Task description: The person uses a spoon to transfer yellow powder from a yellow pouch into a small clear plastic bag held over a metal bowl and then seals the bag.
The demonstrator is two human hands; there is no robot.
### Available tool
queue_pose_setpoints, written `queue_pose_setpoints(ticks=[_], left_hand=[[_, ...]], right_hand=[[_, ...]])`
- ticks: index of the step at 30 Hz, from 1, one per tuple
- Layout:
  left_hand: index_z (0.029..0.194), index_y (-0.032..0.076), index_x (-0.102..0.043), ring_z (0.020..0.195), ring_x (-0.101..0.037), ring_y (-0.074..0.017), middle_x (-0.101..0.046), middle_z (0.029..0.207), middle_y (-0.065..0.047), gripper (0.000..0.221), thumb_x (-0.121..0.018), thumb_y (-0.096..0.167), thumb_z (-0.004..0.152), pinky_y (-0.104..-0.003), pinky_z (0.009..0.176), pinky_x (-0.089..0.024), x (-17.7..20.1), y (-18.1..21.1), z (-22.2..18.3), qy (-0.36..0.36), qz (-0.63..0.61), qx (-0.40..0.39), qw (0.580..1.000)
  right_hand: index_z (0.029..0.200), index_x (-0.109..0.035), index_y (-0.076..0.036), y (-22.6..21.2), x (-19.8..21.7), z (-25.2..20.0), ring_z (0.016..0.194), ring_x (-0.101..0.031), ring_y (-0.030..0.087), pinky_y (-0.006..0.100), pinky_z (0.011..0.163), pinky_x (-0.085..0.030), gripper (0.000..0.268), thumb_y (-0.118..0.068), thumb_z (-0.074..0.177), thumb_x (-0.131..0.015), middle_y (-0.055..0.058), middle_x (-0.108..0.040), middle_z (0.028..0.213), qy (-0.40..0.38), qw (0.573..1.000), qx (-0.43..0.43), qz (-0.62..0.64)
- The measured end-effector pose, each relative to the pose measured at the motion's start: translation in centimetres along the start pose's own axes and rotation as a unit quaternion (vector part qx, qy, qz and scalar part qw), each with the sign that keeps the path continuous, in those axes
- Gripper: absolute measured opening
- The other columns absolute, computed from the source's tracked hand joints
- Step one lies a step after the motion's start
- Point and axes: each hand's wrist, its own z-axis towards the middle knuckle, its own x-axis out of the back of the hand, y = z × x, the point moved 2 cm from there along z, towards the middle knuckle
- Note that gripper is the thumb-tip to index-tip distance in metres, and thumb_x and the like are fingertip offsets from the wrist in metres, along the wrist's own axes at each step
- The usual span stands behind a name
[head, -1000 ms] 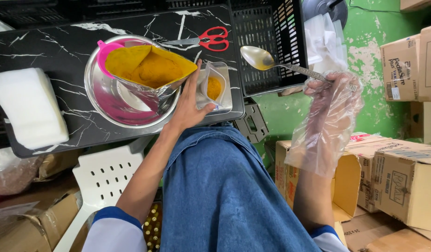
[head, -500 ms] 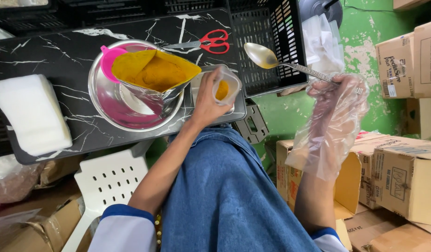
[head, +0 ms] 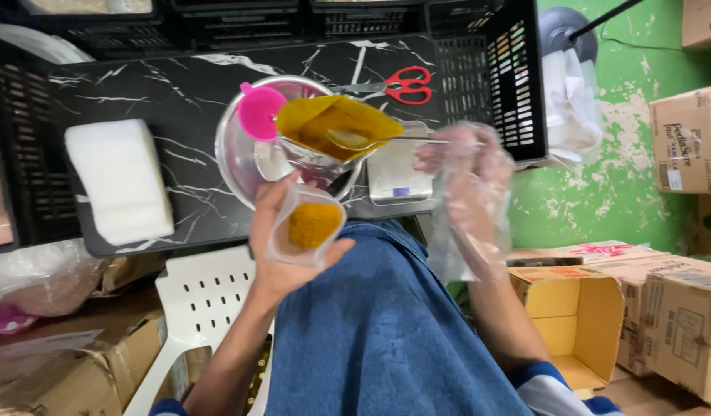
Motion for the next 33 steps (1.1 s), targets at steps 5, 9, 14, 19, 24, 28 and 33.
queue_pose_setpoints(ticks=[5,9,14,19,24,28,33], left_hand=[[0.146,-0.007,-0.049,0.109,-0.062,-0.0290,-0.054,0.118,-0.019,0.104,-0.106,0.018,0.063,-0.043,0.104,-0.048,5.0,-1.1,1.7,0.034,0.029,-0.002,0.999],[0.154,-0.002,-0.041,0.117,-0.060,-0.0231,-0.054,0.127,-0.016,0.106,-0.104,0.012,0.069,-0.044,0.110,-0.044,6.7,-1.4,3.6,0.040,0.013,0.022,0.999],[0.154,0.001,-0.041,0.121,-0.061,-0.0251,-0.054,0.131,-0.015,0.103,-0.102,0.009,0.072,-0.046,0.111,-0.044,7.8,-3.0,5.6,0.025,0.018,0.028,0.999],[0.155,0.003,-0.040,0.120,-0.060,-0.0277,-0.053,0.130,-0.015,0.104,-0.103,0.007,0.071,-0.050,0.110,-0.044,7.8,-4.4,7.0,0.005,0.018,0.025,1.000],[0.156,0.004,-0.040,0.122,-0.059,-0.0304,-0.052,0.130,-0.016,0.102,-0.102,0.009,0.074,-0.051,0.111,-0.042,6.7,-5.0,7.9,-0.012,0.017,0.024,0.999],[0.156,0.004,-0.041,0.121,-0.059,-0.0374,-0.053,0.129,-0.020,0.103,-0.102,0.006,0.072,-0.056,0.108,-0.043,5.9,-5.8,8.2,-0.026,0.034,0.019,0.999],[0.155,0.007,-0.042,0.117,-0.058,-0.0440,-0.052,0.126,-0.023,0.105,-0.104,0.022,0.071,-0.059,0.100,-0.046,4.9,-6.5,8.4,-0.056,0.100,0.022,0.993]], right_hand=[[0.102,-0.070,-0.012,1.7,-5.2,0.4,0.076,-0.079,0.027,0.044,0.074,-0.066,0.028,-0.034,0.110,-0.055,0.013,-0.078,0.082,-0.037,0.983,0.004,-0.182],[0.101,-0.068,-0.004,3.7,-6.4,1.0,0.072,-0.077,0.028,0.042,0.066,-0.066,0.019,-0.013,0.112,-0.056,0.018,-0.072,0.075,-0.044,0.977,0.146,-0.150],[0.104,-0.066,-0.001,6.1,-6.2,0.8,0.083,-0.077,0.030,0.039,0.072,-0.068,0.021,-0.013,0.113,-0.051,0.019,-0.072,0.090,-0.043,0.987,0.142,-0.065],[0.105,-0.065,-0.006,5.4,-3.5,-0.7,0.080,-0.072,0.021,0.028,0.070,-0.060,0.025,-0.018,0.116,-0.047,0.013,-0.072,0.089,-0.038,0.996,0.066,-0.037],[0.107,-0.064,-0.012,5.3,-0.9,-1.8,0.083,-0.069,0.019,0.027,0.076,-0.058,0.028,-0.025,0.118,-0.041,0.012,-0.072,0.091,-0.017,1.000,-0.008,-0.002],[0.109,-0.064,-0.012,5.1,0.4,-2.1,0.084,-0.070,0.019,0.028,0.075,-0.059,0.030,-0.030,0.118,-0.042,0.014,-0.071,0.092,-0.019,1.000,0.024,-0.002],[0.107,-0.061,-0.014,1.7,0.5,-2.2,0.083,-0.072,0.018,0.028,0.079,-0.062,0.023,-0.028,0.116,-0.045,0.013,-0.072,0.097,0.038,0.998,-0.030,0.031]])
